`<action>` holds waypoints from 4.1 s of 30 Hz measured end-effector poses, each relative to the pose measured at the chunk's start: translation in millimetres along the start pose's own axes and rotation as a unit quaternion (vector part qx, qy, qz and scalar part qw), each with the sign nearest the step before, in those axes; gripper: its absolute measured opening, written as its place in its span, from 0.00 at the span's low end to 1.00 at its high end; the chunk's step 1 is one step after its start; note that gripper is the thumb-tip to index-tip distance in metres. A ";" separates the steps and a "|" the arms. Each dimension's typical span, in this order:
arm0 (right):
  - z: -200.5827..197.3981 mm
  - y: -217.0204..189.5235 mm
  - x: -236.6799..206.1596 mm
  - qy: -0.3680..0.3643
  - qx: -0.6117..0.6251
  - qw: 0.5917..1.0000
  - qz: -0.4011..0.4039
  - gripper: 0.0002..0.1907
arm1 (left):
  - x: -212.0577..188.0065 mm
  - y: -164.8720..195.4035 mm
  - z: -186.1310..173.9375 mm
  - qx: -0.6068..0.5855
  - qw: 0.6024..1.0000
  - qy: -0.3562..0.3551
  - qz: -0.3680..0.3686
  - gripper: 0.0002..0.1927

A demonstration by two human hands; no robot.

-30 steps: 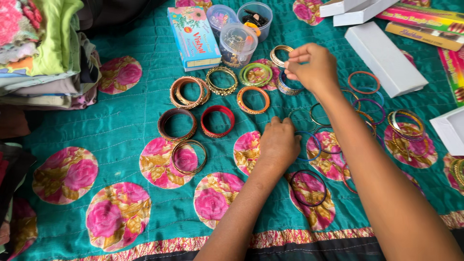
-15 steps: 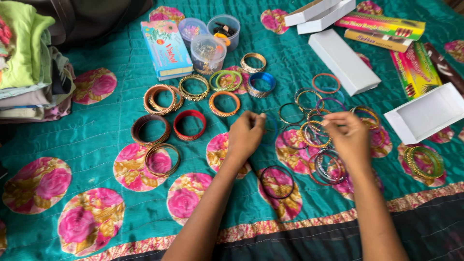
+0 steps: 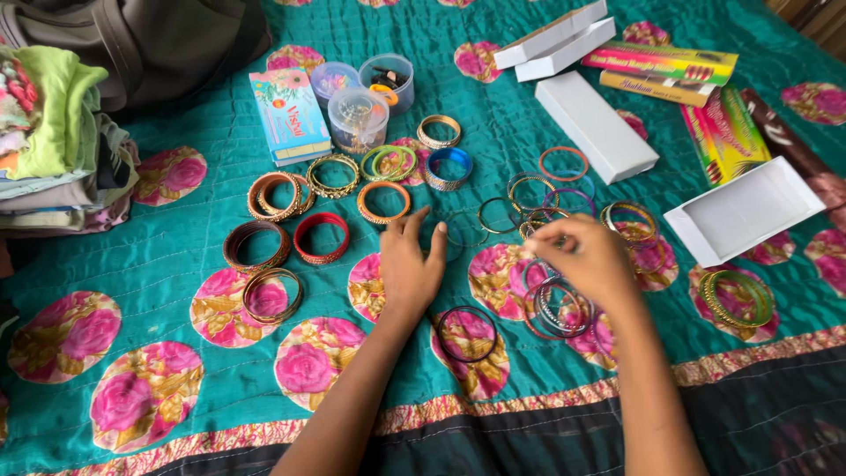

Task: The person sorts through a collection of bangles spread on a bed, stacking them into groups by hand and briefly sliding stacks onto their forearm. They then place several stacks of bangles into a long white storage box and move other boxes aside.

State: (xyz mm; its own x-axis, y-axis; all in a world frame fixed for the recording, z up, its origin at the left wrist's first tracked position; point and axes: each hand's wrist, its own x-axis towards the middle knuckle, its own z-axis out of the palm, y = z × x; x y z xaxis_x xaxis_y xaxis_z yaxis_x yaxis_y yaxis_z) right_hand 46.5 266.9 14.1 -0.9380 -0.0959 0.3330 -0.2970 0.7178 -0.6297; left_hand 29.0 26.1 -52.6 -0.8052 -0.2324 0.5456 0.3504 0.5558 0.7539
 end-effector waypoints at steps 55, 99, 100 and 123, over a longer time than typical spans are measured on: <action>-6.7 -40.6 -24.8 -0.256 -0.192 0.911 0.262 0.12 | -37.1 35.7 -14.1 -0.456 0.824 -0.188 -0.278 0.14; 33.0 -68.5 -29.1 -0.033 0.002 0.999 0.017 0.07 | -24.6 39.9 -29.0 -0.502 0.762 -0.155 -0.379 0.16; 26.5 -61.6 -28.3 -0.029 -0.007 0.999 0.031 0.06 | -23.5 40.3 -30.2 -0.511 0.757 -0.151 -0.379 0.15; 42.5 -53.5 -33.8 -0.111 -0.305 0.946 -0.015 0.21 | -25.2 31.6 -17.1 -0.511 0.793 -0.146 -0.297 0.17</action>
State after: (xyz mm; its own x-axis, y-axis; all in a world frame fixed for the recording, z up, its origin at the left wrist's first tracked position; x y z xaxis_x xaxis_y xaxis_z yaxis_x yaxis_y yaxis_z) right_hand 86.5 202.4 6.8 -0.9652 -0.2173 0.1456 -0.2301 0.9701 -0.0773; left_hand 68.6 35.9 -36.2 -0.9977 0.0664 -0.0134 -0.0481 -0.5541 0.8310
